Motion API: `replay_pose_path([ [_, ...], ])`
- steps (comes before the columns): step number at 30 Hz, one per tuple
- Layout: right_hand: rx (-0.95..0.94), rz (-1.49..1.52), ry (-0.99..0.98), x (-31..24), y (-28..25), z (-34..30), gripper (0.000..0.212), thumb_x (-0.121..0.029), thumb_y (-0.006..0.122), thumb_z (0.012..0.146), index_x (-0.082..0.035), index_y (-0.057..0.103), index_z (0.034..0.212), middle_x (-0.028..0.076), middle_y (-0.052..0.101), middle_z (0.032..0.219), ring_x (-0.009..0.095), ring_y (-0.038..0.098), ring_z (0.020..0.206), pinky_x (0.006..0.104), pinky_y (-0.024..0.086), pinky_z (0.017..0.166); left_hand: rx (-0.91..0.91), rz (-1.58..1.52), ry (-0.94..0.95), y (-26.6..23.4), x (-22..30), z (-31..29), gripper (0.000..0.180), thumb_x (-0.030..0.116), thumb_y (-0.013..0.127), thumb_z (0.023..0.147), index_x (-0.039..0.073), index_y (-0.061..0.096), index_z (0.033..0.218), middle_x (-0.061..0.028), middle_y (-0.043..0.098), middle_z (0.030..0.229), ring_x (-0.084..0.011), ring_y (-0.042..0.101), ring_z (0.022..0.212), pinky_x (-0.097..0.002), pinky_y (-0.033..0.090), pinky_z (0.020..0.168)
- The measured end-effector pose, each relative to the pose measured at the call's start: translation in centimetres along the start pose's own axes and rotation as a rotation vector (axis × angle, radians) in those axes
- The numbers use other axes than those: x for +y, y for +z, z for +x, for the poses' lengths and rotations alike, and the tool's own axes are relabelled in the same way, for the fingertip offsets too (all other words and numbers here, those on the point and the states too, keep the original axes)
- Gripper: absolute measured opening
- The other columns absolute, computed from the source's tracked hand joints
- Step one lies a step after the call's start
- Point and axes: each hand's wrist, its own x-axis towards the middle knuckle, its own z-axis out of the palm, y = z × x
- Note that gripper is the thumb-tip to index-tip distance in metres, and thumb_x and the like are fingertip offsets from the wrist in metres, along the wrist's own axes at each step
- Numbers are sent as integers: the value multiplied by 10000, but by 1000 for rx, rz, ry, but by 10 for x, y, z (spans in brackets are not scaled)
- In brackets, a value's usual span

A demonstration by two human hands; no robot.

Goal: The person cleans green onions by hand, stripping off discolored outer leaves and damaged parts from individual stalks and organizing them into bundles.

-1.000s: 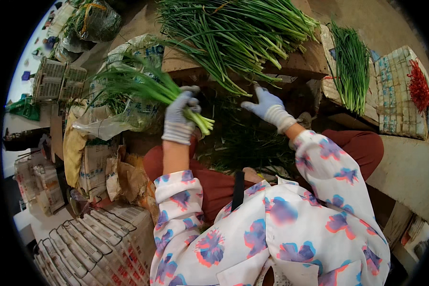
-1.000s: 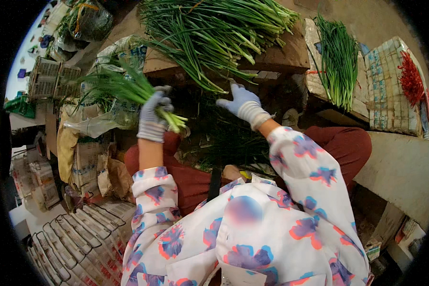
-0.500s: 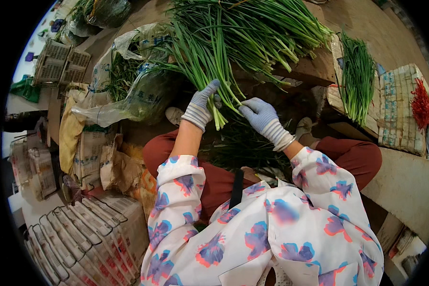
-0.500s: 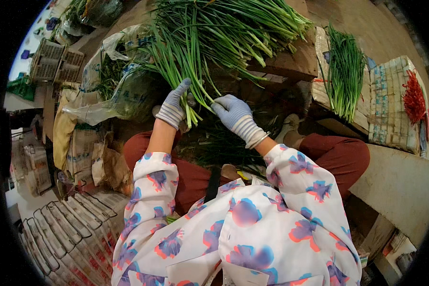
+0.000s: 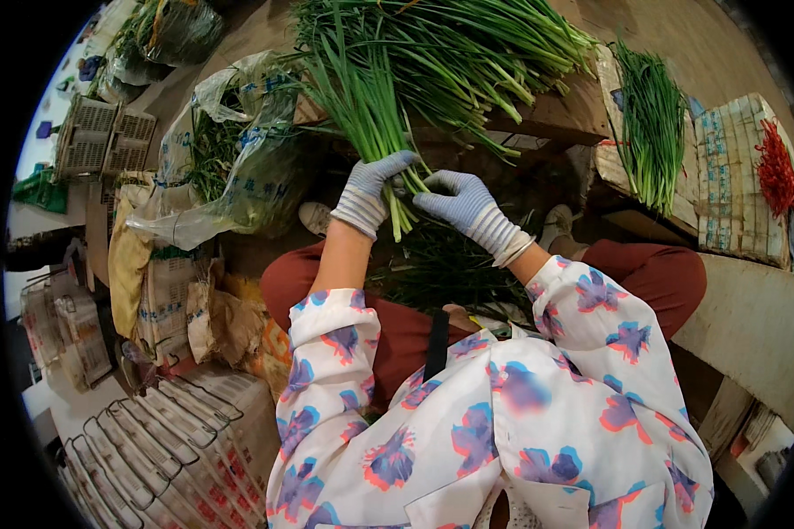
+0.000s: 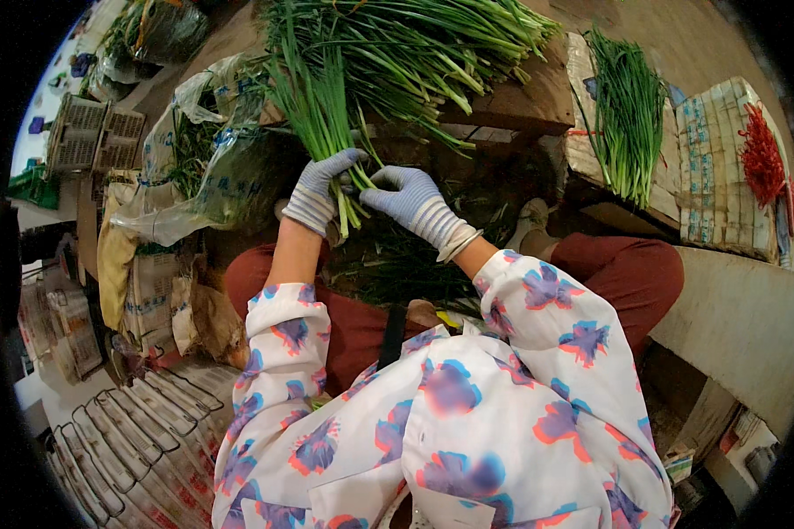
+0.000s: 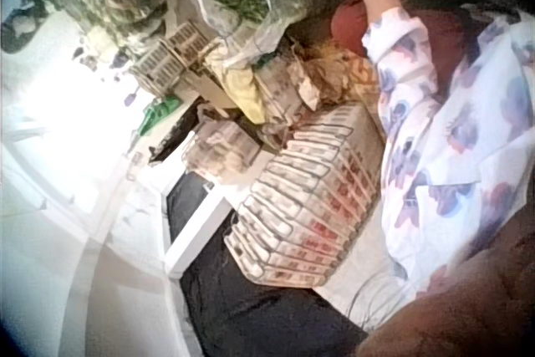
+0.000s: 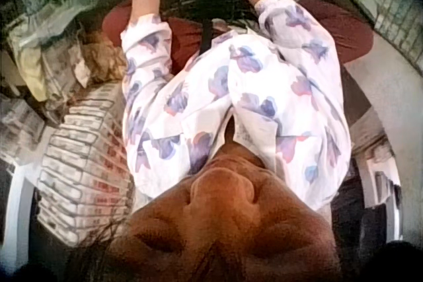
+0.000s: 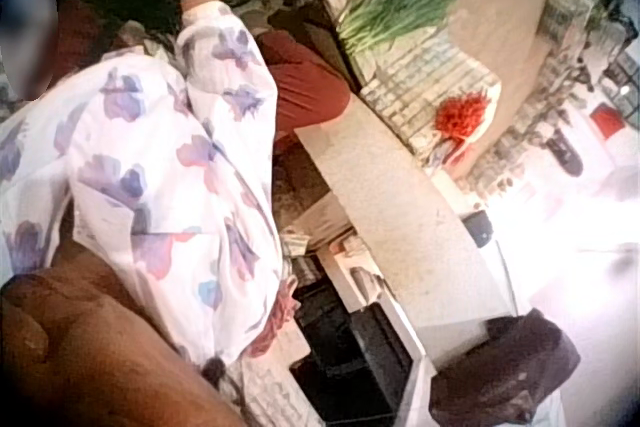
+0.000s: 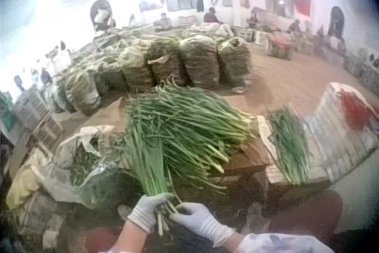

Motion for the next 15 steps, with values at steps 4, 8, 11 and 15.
replay_pose_path([
  [4,275,-175,-281,18,-13,-9,276,-222,691,731,-5,633,892,82,614,734,131,563,681,272,458,668,25,103,17,-3,3,9,423,90,680,728,50,535,1123,-37,624,768,-65,456,469,-203,365,409],
  [8,119,-40,-180,6,-20,-28,191,-155,671,749,-12,635,870,76,621,754,117,563,693,257,460,677,86,32,-58,-14,1,5,373,80,648,750,57,554,1110,-44,638,817,-54,431,475,-191,343,420],
  [11,-5,302,-258,-1,-36,-67,151,-133,656,765,-18,638,861,63,622,742,106,561,693,256,462,668,121,-4,1,-22,9,-4,366,88,625,782,52,548,1138,-35,638,833,-45,446,493,-185,346,421],
  [15,-138,-49,-386,11,-54,-73,338,-186,643,775,-33,588,1071,119,605,971,201,576,922,299,440,816,-18,-143,-13,-12,12,-4,295,89,658,759,38,574,1038,-62,640,785,-54,471,478,-178,367,416],
])
